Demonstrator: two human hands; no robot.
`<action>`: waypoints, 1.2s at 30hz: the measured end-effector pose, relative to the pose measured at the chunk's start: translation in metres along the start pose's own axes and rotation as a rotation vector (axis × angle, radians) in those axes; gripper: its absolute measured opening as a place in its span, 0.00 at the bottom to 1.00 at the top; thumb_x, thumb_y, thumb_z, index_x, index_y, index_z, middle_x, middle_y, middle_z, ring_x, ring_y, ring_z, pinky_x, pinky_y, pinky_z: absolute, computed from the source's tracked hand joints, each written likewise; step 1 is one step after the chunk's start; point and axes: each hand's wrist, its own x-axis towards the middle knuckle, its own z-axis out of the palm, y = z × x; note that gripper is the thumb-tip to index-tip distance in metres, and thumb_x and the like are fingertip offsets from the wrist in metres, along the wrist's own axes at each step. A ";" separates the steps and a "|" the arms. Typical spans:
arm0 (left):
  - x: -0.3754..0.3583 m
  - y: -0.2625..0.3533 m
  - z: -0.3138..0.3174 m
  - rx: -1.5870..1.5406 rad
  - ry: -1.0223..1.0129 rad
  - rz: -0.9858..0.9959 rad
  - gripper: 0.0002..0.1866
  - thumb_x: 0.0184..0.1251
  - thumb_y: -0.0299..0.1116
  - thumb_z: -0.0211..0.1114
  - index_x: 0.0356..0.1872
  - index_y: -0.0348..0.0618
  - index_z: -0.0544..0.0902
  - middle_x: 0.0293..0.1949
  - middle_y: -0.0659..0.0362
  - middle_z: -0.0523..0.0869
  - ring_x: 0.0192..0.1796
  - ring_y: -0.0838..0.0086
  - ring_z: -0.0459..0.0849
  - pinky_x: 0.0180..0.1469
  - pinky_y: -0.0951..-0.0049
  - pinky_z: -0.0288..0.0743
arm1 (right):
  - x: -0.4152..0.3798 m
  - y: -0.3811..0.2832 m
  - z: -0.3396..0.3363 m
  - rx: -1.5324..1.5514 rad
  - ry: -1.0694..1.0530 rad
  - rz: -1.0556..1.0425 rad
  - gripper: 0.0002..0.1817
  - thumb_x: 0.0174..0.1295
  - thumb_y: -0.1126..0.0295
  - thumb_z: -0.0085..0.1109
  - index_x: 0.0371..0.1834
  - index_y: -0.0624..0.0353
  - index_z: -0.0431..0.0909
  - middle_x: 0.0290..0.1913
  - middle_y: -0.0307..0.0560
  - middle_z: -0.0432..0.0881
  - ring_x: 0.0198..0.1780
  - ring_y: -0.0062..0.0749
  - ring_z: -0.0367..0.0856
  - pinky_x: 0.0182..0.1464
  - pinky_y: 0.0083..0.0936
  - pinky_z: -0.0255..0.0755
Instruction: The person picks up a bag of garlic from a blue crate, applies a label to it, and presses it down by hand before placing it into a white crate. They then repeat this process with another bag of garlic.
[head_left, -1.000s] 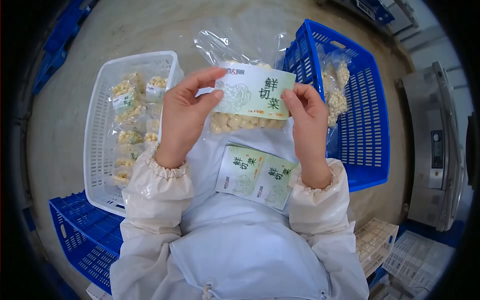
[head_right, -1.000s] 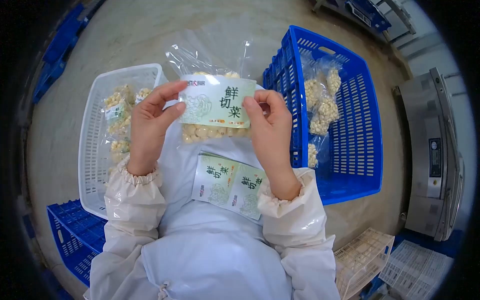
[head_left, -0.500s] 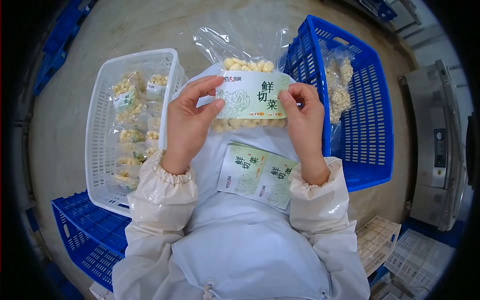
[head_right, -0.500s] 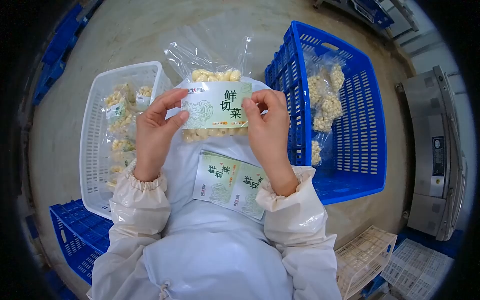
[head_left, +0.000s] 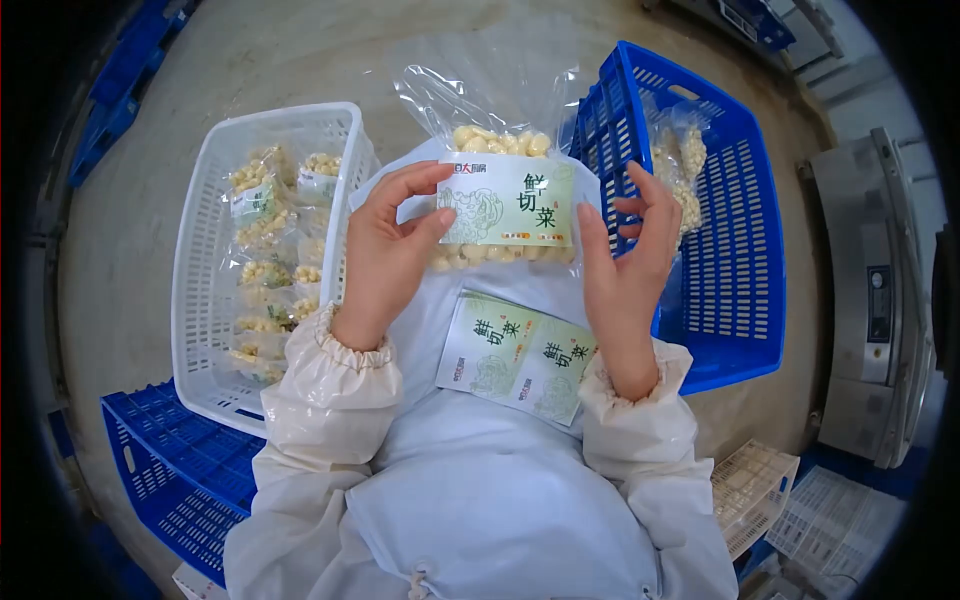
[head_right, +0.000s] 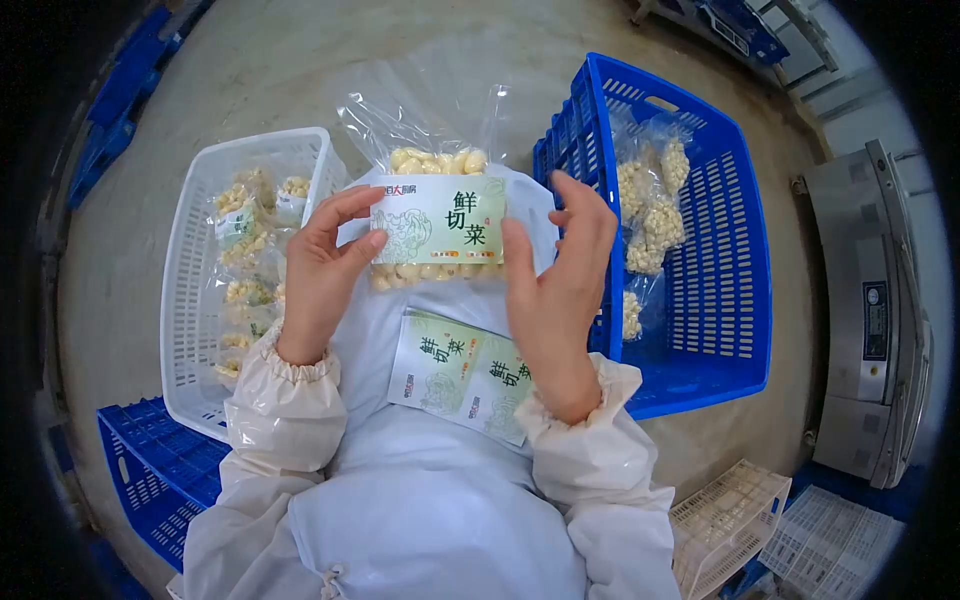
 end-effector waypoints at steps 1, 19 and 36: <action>-0.001 0.000 0.001 -0.004 -0.001 0.001 0.22 0.60 0.16 0.68 0.57 0.40 0.83 0.61 0.58 0.80 0.59 0.74 0.75 0.62 0.75 0.72 | 0.004 -0.010 -0.005 -0.031 -0.021 -0.181 0.24 0.60 0.74 0.65 0.59 0.65 0.73 0.55 0.55 0.76 0.50 0.44 0.78 0.54 0.36 0.72; 0.006 0.012 0.045 0.508 -0.178 0.534 0.25 0.74 0.33 0.57 0.69 0.38 0.69 0.68 0.49 0.73 0.72 0.53 0.69 0.75 0.56 0.55 | -0.002 -0.020 0.048 -0.211 -0.523 -0.423 0.32 0.63 0.69 0.53 0.73 0.62 0.64 0.76 0.53 0.62 0.79 0.45 0.55 0.76 0.46 0.51; 0.005 -0.012 0.013 0.971 -0.206 0.340 0.31 0.79 0.53 0.43 0.77 0.54 0.59 0.81 0.57 0.52 0.82 0.59 0.46 0.75 0.35 0.33 | 0.007 0.019 0.011 -0.253 -0.608 -0.272 0.31 0.75 0.54 0.45 0.79 0.49 0.56 0.81 0.41 0.52 0.83 0.44 0.41 0.74 0.67 0.33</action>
